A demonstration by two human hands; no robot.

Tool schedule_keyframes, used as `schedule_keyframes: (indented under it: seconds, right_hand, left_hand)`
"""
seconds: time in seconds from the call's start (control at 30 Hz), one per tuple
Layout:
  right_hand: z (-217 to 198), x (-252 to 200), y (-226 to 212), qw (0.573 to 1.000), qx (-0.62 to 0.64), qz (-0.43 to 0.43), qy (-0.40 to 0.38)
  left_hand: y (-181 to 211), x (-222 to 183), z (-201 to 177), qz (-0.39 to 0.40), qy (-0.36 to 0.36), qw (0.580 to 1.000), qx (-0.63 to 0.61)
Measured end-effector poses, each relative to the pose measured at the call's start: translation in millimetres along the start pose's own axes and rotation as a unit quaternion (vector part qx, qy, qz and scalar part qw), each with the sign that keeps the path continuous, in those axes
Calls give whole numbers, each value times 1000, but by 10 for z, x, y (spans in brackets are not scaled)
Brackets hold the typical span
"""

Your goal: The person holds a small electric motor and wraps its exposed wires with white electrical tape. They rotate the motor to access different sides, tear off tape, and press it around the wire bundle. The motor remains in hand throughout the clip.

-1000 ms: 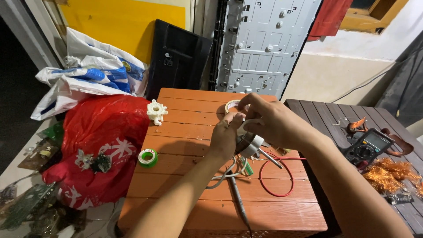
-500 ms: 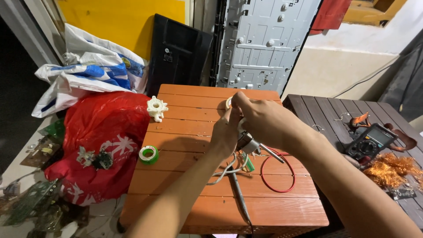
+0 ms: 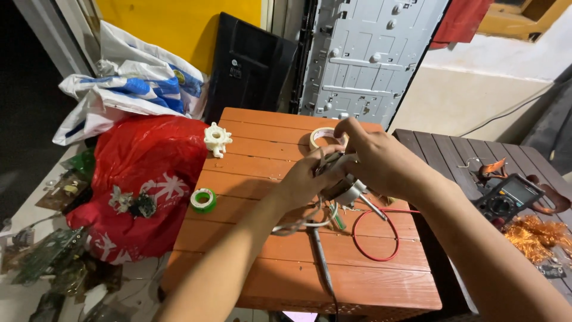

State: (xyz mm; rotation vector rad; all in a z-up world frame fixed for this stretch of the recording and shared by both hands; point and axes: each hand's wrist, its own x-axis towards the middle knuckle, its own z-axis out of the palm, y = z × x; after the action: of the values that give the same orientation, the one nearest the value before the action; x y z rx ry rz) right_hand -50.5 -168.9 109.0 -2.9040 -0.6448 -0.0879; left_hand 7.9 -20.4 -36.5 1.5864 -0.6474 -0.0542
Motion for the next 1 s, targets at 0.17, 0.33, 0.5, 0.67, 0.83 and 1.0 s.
schedule_keyframes:
  seconds: [0.17, 0.33, 0.5, 0.67, 0.83, 1.0]
  right_hand:
    - [35, -30, 146, 997, 70, 1, 41]
    - [104, -22, 249, 982, 37, -58, 175]
    - [161, -24, 232, 967, 193, 44, 158]
    - [297, 69, 365, 945, 278, 80, 153]
    - [243, 10, 214, 950, 234, 52, 202]
    - [301, 11, 166, 950, 179, 2, 255]
  left_hand:
    - [13, 43, 91, -30, 11, 999, -36]
    - [-40, 14, 83, 2, 50, 989, -140]
    - [-215, 50, 54, 40, 41, 979, -195]
    - [-150, 23, 63, 30, 49, 978, -201]
    - [-287, 82, 49, 48, 35, 976, -208]
    - [-352, 91, 58, 49, 42, 982, -176]
